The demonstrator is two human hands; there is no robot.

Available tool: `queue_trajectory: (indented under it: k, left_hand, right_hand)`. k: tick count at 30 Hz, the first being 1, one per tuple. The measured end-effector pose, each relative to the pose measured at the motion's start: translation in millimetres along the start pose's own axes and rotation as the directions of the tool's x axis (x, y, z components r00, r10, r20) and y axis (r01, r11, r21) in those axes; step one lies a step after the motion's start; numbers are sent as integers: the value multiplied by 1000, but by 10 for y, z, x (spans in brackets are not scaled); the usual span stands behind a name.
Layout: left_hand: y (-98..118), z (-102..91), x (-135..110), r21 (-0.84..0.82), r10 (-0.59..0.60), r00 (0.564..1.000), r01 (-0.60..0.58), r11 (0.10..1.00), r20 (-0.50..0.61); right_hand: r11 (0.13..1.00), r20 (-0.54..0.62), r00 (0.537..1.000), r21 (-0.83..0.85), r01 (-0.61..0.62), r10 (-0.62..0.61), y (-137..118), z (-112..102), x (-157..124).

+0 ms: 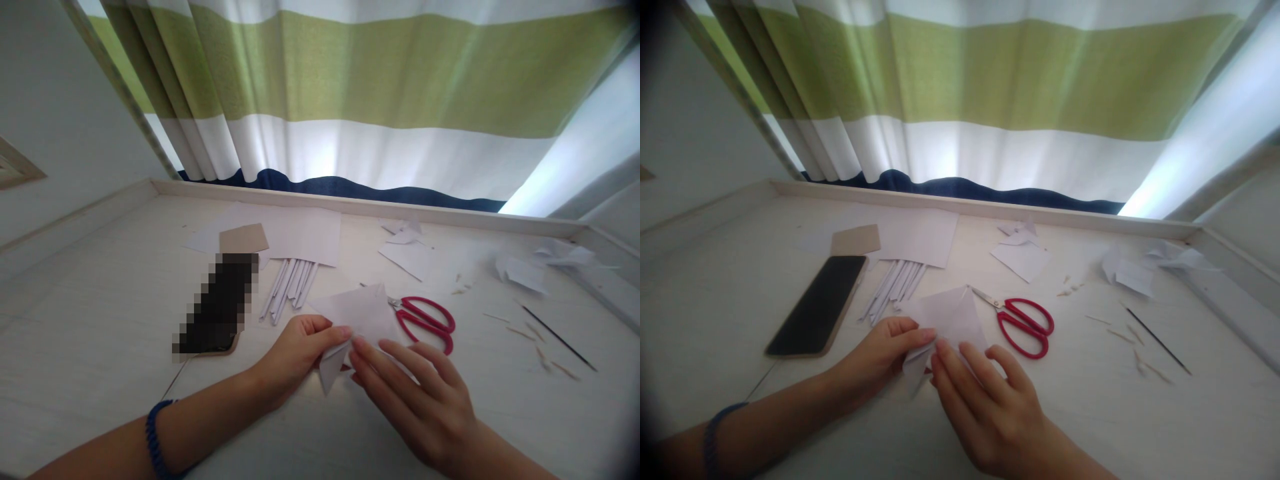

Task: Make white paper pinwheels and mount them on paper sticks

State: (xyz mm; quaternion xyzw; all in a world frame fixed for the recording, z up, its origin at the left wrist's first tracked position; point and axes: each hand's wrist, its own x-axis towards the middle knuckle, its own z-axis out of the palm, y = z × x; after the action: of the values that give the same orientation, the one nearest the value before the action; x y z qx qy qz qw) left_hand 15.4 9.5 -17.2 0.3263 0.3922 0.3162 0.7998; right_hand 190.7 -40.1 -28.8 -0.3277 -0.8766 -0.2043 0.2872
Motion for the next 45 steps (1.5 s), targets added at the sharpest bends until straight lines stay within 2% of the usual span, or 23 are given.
queue_trajectory:
  k: [12, 17, 20, 22, 24, 25, 27, 29, 31, 34, 37, 39, 42, 45]
  left_hand:
    - [-5, -23, 24, -7, -6, 1000, 6, 1000, -14]
    - [5, 1, -9, 18, 10, 997, -12, 1000, 78]
    - [14, 15, -20, 0, -7, 996, 7, 1000, 87]
    - [29, 16, -21, -11, -25, 996, 26, 1000, 84]
    - [55, 10, -23, -16, -37, 997, 38, 999, 74]
    - [74, 4, -26, -7, -39, 997, 39, 999, 66]
    - [120, -12, -37, 32, -28, 998, 26, 999, 63]
    - [169, -29, -53, 94, -2, 997, -5, 996, 73]
    - [208, -41, -68, 136, 20, 996, -31, 990, 81]
    - [233, -44, -82, 146, 38, 996, -50, 988, 84]
    - [231, -37, -90, 145, 39, 994, -53, 988, 98]
    - [226, -32, -92, 149, 29, 993, -45, 988, 110]
    - [212, -22, -89, 164, 26, 996, -39, 986, 84]
    - [181, -4, -75, 139, 59, 998, -62, 988, 24]
  right_hand:
    - [999, 42, 999, 36, -10, 9, 6, -13, 18]
    - [998, 5, 1000, 62, -4, 4, -3, -8, 41]
    - [996, -30, 999, 87, -16, 18, -19, -4, 55]
    - [988, -30, 998, 144, -47, 52, 7, -31, 64]
    - [963, 22, 997, 256, -81, 78, 85, -108, 73]
    - [941, 77, 994, 323, -102, 82, 144, -165, 78]
    - [911, 96, 994, 403, -80, 45, 284, -298, 88]
    - [947, 72, 997, 319, -41, 18, 420, -414, 97]
    - [992, 19, 999, 120, 28, -30, 514, -470, 104]
    - [987, 20, 990, -77, 138, -137, 551, -442, 104]
    - [971, 50, 974, -82, 225, -221, 523, -375, 89]
    - [973, 53, 974, -54, 224, -221, 503, -362, 76]
    - [992, 28, 992, 27, 122, -123, 454, -412, 89]
    - [993, -10, 1000, 118, -10, 12, 300, -470, 181]
